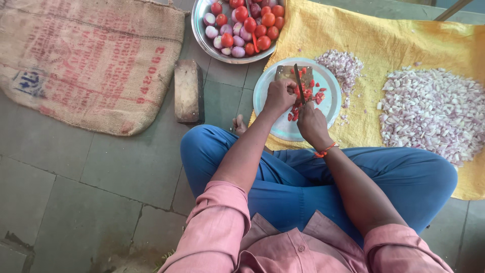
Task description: The person sits cross-legged on the floor and uses a knife to chop tomatoes on a small wooden board. They repeatedly slice the tomatoes into small pieces and place them onto a plate. A bowl of whole tomatoes and onions is nearby, and a yellow cloth with chopped onions is visible.
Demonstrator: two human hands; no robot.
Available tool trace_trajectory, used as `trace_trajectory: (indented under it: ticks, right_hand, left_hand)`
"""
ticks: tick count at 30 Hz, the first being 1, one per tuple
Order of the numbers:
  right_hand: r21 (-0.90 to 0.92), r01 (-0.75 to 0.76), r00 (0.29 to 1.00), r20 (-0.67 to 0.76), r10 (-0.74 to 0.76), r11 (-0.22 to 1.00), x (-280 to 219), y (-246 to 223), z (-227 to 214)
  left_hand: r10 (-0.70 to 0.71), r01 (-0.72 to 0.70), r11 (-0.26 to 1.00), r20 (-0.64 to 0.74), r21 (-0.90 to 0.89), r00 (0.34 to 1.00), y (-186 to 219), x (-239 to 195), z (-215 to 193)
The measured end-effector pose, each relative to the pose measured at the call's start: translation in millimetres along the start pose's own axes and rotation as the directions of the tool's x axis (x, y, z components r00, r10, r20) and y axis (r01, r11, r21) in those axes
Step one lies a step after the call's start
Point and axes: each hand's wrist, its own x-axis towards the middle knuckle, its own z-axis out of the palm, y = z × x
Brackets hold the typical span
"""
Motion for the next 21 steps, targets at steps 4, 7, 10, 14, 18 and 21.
trace_trajectory:
  ticks: [4,7,10,14,18,21]
  right_hand:
    - [-0.038,-0.092,0.991,0.09,0.095,0.995,-16.2,1.9,8.6]
    - [-0.101,-0.115,0.981,0.147,0.129,0.988,-27.3,-2.1,2.1]
    - [-0.082,-0.084,0.985,0.144,0.095,0.993,-25.8,-2.6,0.4]
    - [-0.024,-0.117,0.985,0.121,0.119,0.993,-8.9,-1.0,21.8]
    - [0.127,-0.189,0.969,0.184,0.164,0.974,26.5,14.6,21.7]
    - [0.259,-0.259,0.934,0.314,0.172,0.931,-0.4,22.5,-0.9]
  left_hand:
    - [0.116,-0.112,0.991,-0.052,0.072,0.992,-6.8,-9.0,5.4]
    - [0.168,-0.16,0.979,-0.056,0.124,0.984,-7.6,-4.0,4.4]
    - [0.187,-0.177,0.973,-0.058,0.148,0.981,-7.0,3.1,5.7]
    - [0.222,-0.211,0.966,-0.059,0.152,0.973,-15.3,-1.5,7.4]
    - [0.201,-0.192,0.973,-0.066,0.126,0.977,-33.4,9.9,15.1]
    - [0.288,-0.272,0.954,-0.129,0.129,0.949,-49.1,6.1,37.0]
